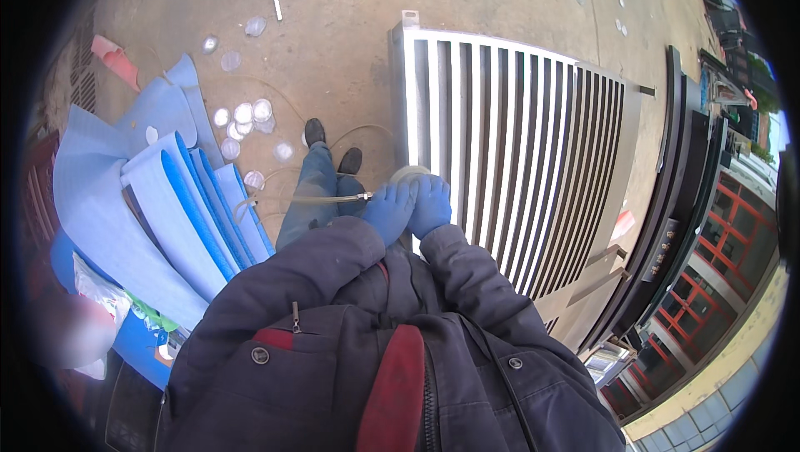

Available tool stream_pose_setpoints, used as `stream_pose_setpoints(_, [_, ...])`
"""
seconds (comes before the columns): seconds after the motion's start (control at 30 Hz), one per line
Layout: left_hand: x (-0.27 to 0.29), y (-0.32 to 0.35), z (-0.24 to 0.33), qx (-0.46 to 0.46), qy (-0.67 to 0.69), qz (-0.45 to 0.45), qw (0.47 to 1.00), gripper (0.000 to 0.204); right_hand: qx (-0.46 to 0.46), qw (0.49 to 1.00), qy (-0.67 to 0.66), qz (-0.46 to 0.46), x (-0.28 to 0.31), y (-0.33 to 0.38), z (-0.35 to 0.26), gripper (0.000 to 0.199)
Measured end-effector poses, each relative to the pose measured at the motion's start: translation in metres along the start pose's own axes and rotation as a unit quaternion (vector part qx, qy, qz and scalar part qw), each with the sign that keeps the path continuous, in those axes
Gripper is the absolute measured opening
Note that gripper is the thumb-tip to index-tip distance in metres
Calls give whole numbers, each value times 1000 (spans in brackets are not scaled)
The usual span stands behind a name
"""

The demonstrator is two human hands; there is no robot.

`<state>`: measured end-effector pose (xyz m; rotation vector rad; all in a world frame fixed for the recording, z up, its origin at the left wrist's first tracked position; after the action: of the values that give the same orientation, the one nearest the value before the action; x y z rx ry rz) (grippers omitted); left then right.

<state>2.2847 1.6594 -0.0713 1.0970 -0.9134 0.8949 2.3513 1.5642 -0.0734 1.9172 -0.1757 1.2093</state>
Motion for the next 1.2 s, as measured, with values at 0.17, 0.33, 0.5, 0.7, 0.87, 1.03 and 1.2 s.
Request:
stream_pose_setpoints(0.17, [16, -49, -45, 11, -5, -30, 999, 51, -21, 986, -130, 104, 30, -57, 26, 44])
stream_pose_setpoints(0.33, [21, -43, -39, 9, 17, 5, 1000, 53, -71, 984, -153, 53, 29, -47, 23, 43])
stream_pose_setpoints(0.5, [-1, -2, 4, -29, 31, -29, 999, 51, -41, 996, -83, 6, 9, 13, -1, 40])
stream_pose_setpoints(0.7, [8, -44, -46, -16, 31, -62, 997, 46, -56, 987, -139, 49, 37, -54, 16, 46])
stream_pose_setpoints(0.87, [25, -73, -94, -10, 112, -65, 992, 44, -137, 976, -166, 25, 51, -80, 9, 58])
stream_pose_setpoints(1.03, [3, -28, -92, 40, 201, -265, 942, 69, -62, 984, -166, -13, 26, -38, -22, 70])
stream_pose_setpoints(1.2, [-4, -16, -85, 59, 231, -308, 921, 71, -73, 971, -225, -11, 8, -17, -32, 70])
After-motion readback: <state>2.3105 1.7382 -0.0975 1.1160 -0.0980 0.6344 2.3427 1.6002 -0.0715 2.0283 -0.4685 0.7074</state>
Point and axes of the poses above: each hand's wrist, its own y-axis away from the middle knuckle, its own x-axis out of the back of the hand, z = x × y, the point moved 4 cm from there along -y, towards the middle knuckle, and after that the axes turned 15 degrees about -z, right-handed, at the moved point
